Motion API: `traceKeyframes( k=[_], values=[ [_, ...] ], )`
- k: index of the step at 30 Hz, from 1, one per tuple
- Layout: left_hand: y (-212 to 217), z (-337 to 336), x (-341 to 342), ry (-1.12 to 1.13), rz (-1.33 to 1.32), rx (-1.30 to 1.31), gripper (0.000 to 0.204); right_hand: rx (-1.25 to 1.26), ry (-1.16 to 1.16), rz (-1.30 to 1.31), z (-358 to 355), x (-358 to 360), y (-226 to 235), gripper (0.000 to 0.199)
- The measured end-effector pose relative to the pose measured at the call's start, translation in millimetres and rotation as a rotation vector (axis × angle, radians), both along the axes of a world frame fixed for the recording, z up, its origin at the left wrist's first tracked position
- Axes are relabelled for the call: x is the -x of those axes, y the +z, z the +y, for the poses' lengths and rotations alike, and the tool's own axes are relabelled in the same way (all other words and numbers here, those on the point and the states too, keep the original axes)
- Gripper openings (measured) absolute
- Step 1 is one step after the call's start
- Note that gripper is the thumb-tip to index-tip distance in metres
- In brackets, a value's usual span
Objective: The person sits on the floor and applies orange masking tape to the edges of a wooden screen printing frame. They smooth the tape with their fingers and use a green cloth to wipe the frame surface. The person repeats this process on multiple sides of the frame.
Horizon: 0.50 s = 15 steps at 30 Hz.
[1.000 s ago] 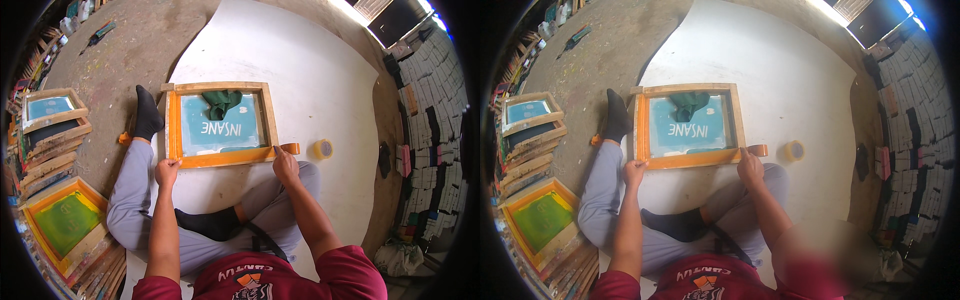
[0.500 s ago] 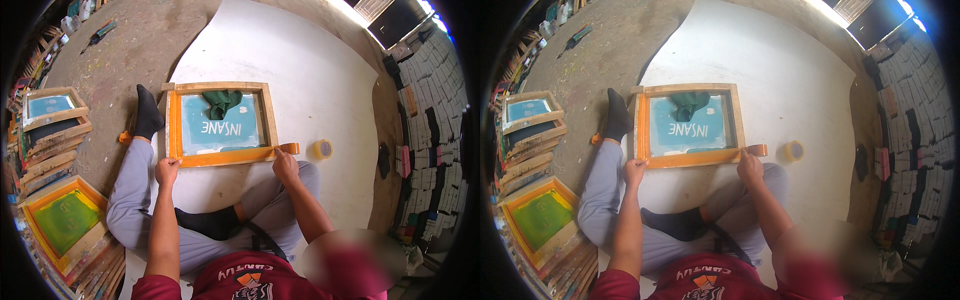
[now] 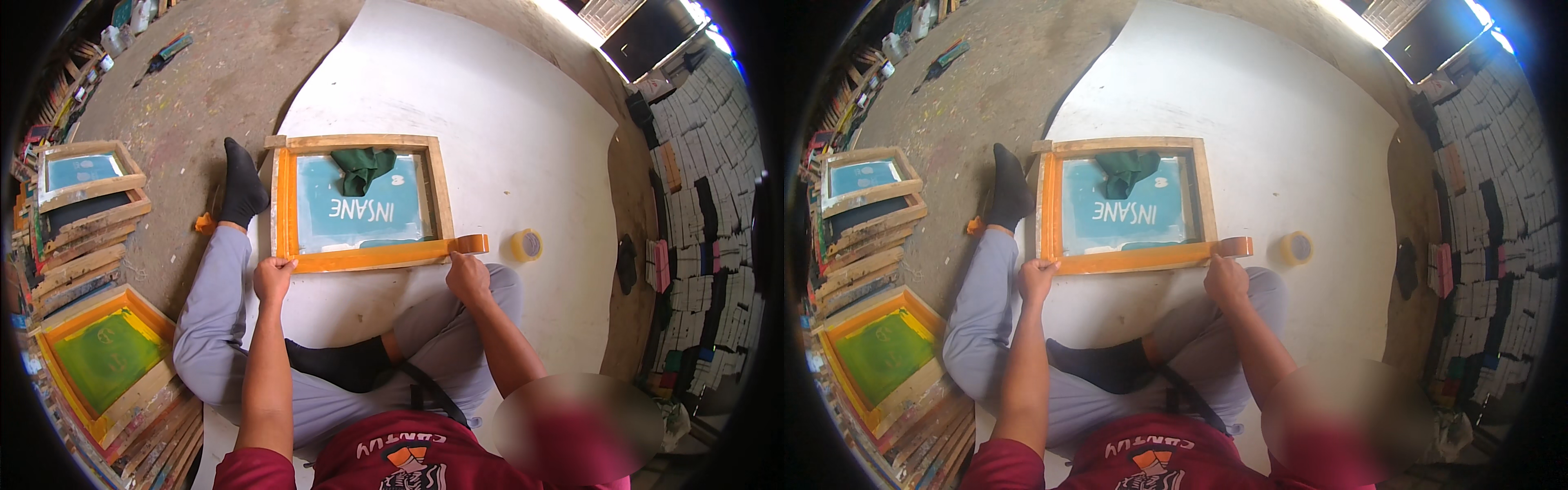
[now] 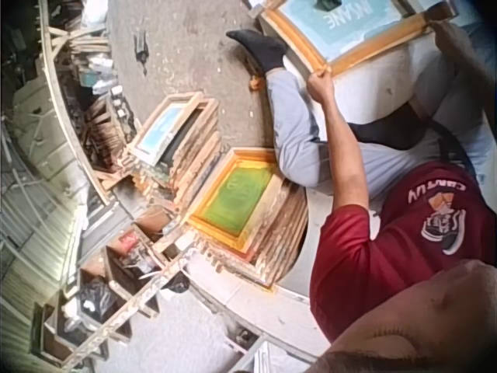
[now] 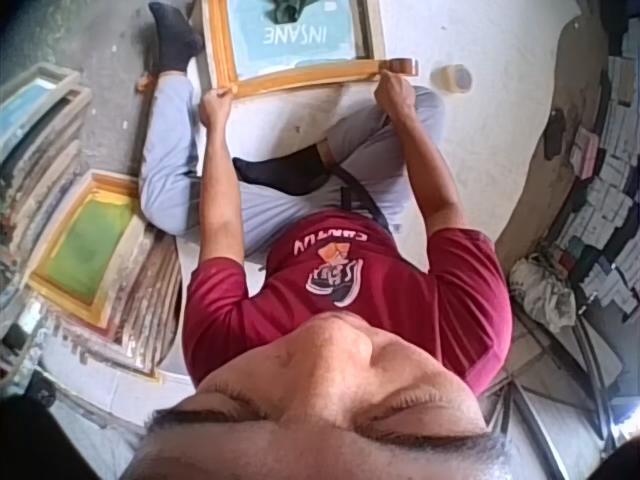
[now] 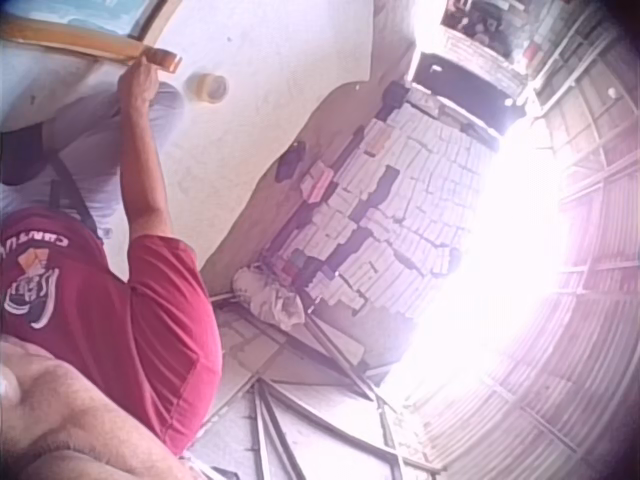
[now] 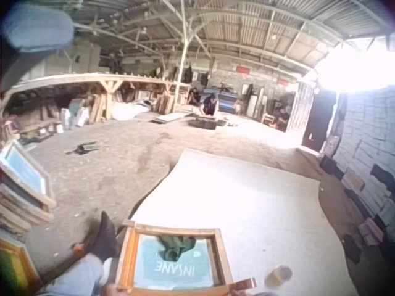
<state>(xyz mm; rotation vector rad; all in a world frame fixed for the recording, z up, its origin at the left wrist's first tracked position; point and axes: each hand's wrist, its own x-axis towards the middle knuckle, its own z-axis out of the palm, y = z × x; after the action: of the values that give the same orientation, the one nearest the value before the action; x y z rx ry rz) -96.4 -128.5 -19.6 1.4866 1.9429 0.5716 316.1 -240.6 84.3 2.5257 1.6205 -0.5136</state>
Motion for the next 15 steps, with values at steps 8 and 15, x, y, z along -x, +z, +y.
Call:
traceKeyframes(
  k=[8, 15],
  values=[
    [3, -1, 2, 0.007, 0.008, 0.005, 0.032, -0.119, -0.042, -0.026, 8, -10, 27, 0.02],
    [2, 1, 3, -0.017, 0.022, -0.017, 0.032, -0.11, -0.069, 0.068, 39, -91, 13, 0.049]
  ],
)
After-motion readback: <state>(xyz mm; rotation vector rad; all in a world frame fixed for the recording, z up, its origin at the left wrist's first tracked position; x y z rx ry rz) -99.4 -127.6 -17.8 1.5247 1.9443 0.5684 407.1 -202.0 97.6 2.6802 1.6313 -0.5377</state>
